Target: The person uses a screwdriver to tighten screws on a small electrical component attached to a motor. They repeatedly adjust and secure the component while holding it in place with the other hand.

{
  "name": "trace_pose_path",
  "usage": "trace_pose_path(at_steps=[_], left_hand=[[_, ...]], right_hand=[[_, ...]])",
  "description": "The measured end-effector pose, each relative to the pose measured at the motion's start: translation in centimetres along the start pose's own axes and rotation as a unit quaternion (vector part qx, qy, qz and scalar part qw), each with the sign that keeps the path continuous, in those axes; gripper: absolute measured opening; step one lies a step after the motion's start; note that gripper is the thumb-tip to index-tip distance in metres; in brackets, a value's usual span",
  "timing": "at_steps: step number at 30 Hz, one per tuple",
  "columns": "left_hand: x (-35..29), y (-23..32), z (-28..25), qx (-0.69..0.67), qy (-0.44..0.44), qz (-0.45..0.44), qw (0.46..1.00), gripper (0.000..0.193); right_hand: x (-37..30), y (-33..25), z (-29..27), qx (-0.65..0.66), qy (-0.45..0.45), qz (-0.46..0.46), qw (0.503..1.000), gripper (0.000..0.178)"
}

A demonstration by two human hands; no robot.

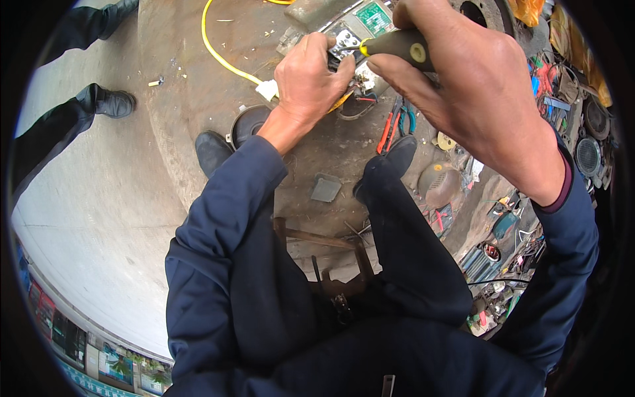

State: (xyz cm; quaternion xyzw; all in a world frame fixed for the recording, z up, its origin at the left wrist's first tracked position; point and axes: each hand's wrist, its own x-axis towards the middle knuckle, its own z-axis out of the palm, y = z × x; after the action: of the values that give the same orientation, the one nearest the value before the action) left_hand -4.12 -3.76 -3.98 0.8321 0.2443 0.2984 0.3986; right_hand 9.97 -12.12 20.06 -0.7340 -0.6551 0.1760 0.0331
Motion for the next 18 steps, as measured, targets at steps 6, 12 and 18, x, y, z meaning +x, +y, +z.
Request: trace_pose_path(at_steps=[6,12,18], left_hand=[[0.2,-0.3,0.2,0.005,0.015,-0.004,1.000,0.032],[0.0,-0.1,-0.3,0.006,0.004,-0.013,1.000,0.032],[0.4,0.0,-0.5,0.005,-0.012,-0.024,1.000,0.031]], right_hand=[[0.0,0.0,0.7,-0.014,0.102,0.002,0.995,0.039],[-0.1,-0.9,0.4,0.127,0.049,0.160,0.978,0.040],[0.9,0.1,1.0,0.052,0.149,0.002,0.987,0.038]])
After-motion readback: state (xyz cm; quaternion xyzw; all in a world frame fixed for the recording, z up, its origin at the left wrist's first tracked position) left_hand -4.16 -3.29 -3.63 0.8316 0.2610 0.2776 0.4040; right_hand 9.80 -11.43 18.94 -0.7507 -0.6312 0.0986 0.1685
